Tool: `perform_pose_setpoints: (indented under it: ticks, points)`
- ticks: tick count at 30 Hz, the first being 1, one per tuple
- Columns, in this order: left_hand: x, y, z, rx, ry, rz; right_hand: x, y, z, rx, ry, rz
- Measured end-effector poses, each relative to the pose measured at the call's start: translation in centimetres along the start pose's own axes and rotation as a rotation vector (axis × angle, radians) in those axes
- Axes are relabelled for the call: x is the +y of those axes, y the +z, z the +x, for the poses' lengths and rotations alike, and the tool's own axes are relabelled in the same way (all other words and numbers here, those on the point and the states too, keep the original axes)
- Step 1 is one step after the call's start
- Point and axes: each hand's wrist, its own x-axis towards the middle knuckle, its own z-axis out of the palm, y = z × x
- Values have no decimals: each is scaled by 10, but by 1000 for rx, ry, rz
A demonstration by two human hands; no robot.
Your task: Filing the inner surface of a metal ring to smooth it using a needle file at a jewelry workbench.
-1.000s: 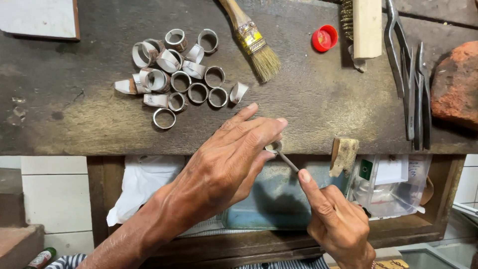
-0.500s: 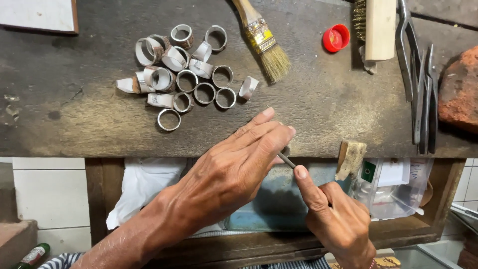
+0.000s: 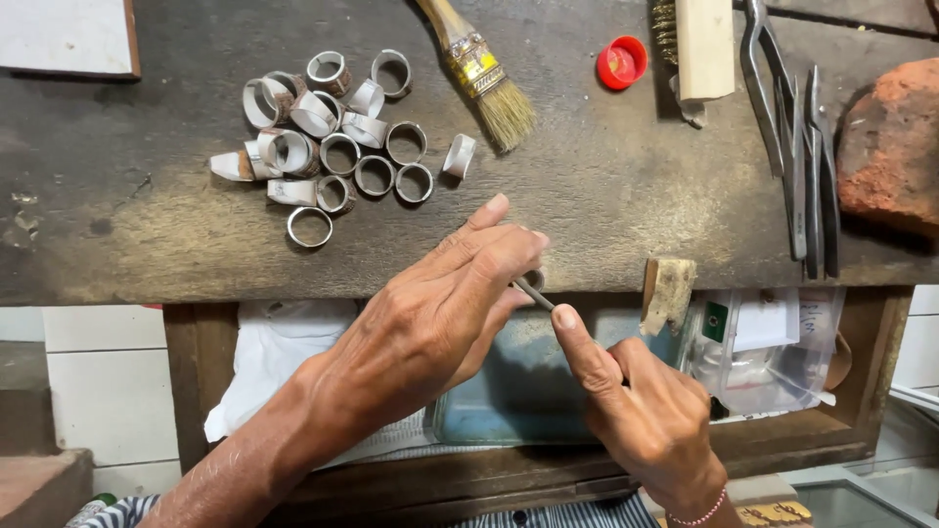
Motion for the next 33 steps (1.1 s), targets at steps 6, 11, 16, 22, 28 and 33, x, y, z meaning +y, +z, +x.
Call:
perform_pose_setpoints:
  ticks: [6, 11, 16, 22, 28, 33]
  points:
    - [0, -2, 1, -9, -11, -34, 0, 8, -4, 11, 31, 32]
    - [1, 0, 1, -5, -1, -33, -2, 5, 0, 26, 43, 18]
    - [1, 0, 1, -10, 0, -26, 1, 5, -1, 8, 53, 114]
    - [1, -1, 1, -13, -9, -29, 0, 8, -4, 19, 69, 95]
    - [1, -1, 2, -9, -5, -34, -1, 13, -5, 53, 44, 51]
    - [1, 0, 2, -14, -1, -47, -5, 10, 6, 53, 18, -46]
